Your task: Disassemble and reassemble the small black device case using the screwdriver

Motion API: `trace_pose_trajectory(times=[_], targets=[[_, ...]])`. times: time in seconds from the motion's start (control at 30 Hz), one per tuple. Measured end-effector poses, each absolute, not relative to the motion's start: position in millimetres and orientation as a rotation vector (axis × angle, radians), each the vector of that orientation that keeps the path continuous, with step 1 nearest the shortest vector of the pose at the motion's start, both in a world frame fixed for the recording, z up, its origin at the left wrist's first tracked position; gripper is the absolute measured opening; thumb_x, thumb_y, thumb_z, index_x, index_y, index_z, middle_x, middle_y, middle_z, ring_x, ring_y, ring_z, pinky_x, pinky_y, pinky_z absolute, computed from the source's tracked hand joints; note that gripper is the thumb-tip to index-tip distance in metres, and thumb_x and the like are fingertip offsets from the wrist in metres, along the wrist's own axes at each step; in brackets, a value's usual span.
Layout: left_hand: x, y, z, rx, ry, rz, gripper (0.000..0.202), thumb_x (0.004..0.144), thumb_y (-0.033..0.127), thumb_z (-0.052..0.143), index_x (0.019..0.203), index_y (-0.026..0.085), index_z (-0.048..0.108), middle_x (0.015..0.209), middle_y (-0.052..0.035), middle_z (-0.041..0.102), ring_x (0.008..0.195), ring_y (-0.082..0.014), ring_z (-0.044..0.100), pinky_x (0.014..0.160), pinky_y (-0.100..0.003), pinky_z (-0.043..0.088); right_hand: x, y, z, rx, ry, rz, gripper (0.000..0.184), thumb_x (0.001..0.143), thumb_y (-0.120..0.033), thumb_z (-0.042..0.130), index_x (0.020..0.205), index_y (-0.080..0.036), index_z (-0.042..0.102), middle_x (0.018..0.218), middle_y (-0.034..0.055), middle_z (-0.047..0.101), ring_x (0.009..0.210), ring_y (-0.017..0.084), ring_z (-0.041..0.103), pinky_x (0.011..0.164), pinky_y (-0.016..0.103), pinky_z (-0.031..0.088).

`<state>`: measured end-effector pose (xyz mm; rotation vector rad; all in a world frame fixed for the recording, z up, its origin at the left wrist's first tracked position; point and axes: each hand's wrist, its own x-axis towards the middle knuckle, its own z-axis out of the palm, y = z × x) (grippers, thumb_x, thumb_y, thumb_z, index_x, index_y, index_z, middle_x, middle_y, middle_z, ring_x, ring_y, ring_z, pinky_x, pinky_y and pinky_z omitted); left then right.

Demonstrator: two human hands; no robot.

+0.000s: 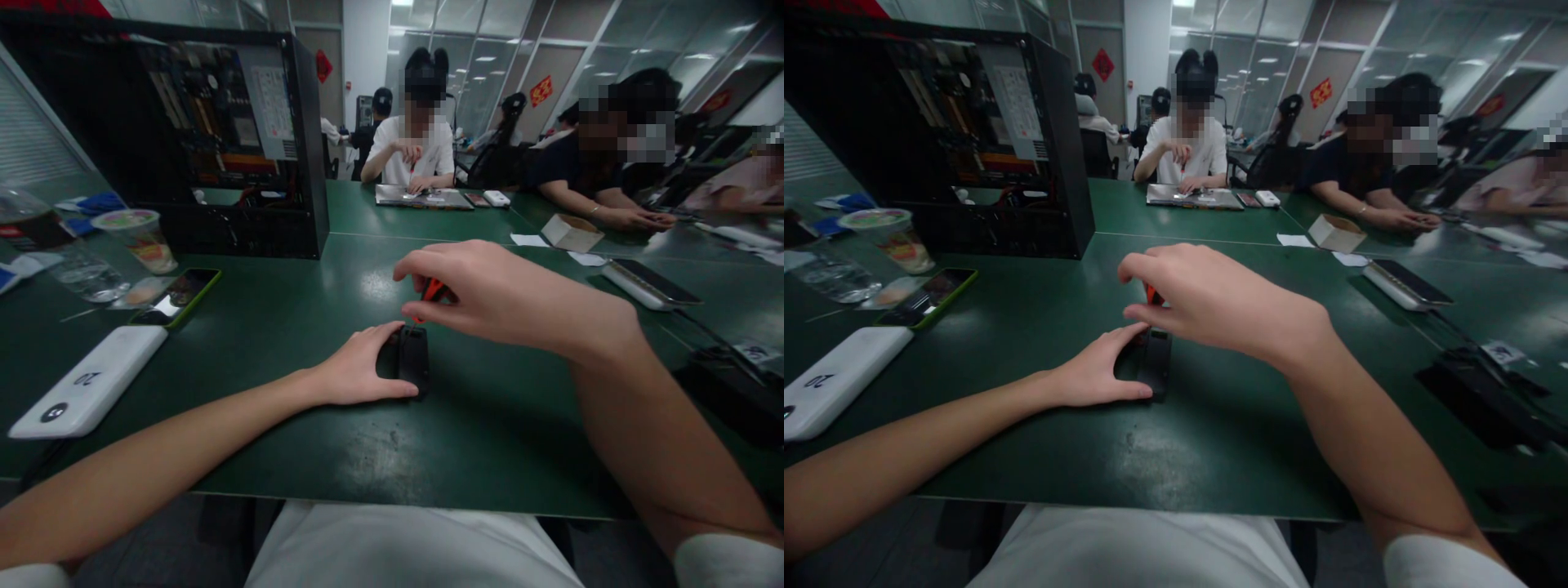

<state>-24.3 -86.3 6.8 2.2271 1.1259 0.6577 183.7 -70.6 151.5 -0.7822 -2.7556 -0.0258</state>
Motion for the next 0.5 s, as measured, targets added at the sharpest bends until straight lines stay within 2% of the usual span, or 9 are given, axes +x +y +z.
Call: trace_pose_trajectory(times=[0.07, 0.2, 0.27, 0.37, 0.43, 0.5], targets=[[-25.0, -85.8, 4.6, 2.23, 1.13, 0.655, 0.102, 0.07, 0.064, 0.083, 0.152, 0.016, 0.044, 0.148, -0.0188, 0.057, 0.132, -0.0408, 0.057, 0.113, -0.056, 0.043, 186.5, -69.6, 153.4, -0.789, -2.76, 0.006, 0.024, 0.093, -0.021, 0.061, 0.116, -0.018, 0.066, 0.106, 0.0082, 0.069, 0.086, 0.021, 0.064, 0.075, 0.032, 0.045], [-25.7, -85.5, 3.5, 2.239, 1.126, 0.657, 0.103, 0.071, 0.066, 0.083, 0.152, 0.017, 0.044, 0.148, -0.0179, 0.058, 0.132, -0.0407, 0.058, 0.113, -0.055, 0.044, 190.6, -75.6, 159.2, -0.63, -2.853, 0.199, 0.033, 0.089, -0.011, 0.057, 0.119, -0.022, 0.065, 0.125, 0.009, 0.061, 0.103, 0.021, 0.063, 0.085, 0.032, 0.049], [-25.6, -85.6, 4.2, 2.244, 1.122, 0.659, 0.101, 0.071, 0.066, 0.083, 0.152, 0.019, 0.045, 0.148, -0.0167, 0.058, 0.132, -0.0406, 0.058, 0.113, -0.055, 0.044, 191.0, -78.6, 159.4, -0.648, -2.861, 0.203, 0.03, 0.09, -0.015, 0.06, 0.118, -0.023, 0.065, 0.128, 0.0091, 0.059, 0.102, 0.022, 0.062, 0.085, 0.033, 0.049], [-25.5, -85.2, 5.4, 2.256, 1.111, 0.655, 0.1, 0.072, 0.065, 0.082, 0.151, 0.018, 0.045, 0.147, -0.017, 0.058, 0.131, -0.0404, 0.058, 0.113, -0.055, 0.044, 191.2, -78.2, 156.7, -0.784, -2.813, 0.078, 0.024, 0.094, -0.027, 0.062, 0.117, -0.023, 0.065, 0.122, 0.0095, 0.061, 0.089, 0.021, 0.063, 0.078, 0.034, 0.048], [-25.5, -84.9, 5.8, 2.265, 1.108, 0.644, 0.101, 0.073, 0.065, 0.082, 0.152, 0.017, 0.044, 0.147, -0.0181, 0.058, 0.131, -0.04, 0.058, 0.113, -0.054, 0.044, 192.1, -77.0, 156.0, -0.827, -2.78, 0.015, 0.024, 0.096, -0.024, 0.057, 0.119, -0.022, 0.065, 0.12, 0.01, 0.062, 0.089, 0.021, 0.063, 0.078, 0.034, 0.048], [-25.7, -84.7, 5.7, 2.27, 1.11, 0.64, 0.101, 0.073, 0.065, 0.082, 0.153, 0.016, 0.043, 0.148, -0.0184, 0.057, 0.131, -0.0399, 0.058, 0.113, -0.053, 0.044, 193.8, -78.0, 157.4, -0.743, -2.82, 0.054, 0.03, 0.094, -0.016, 0.053, 0.122, -0.023, 0.063, 0.128, 0.0105, 0.059, 0.101, 0.022, 0.064, 0.084, 0.035, 0.049]])
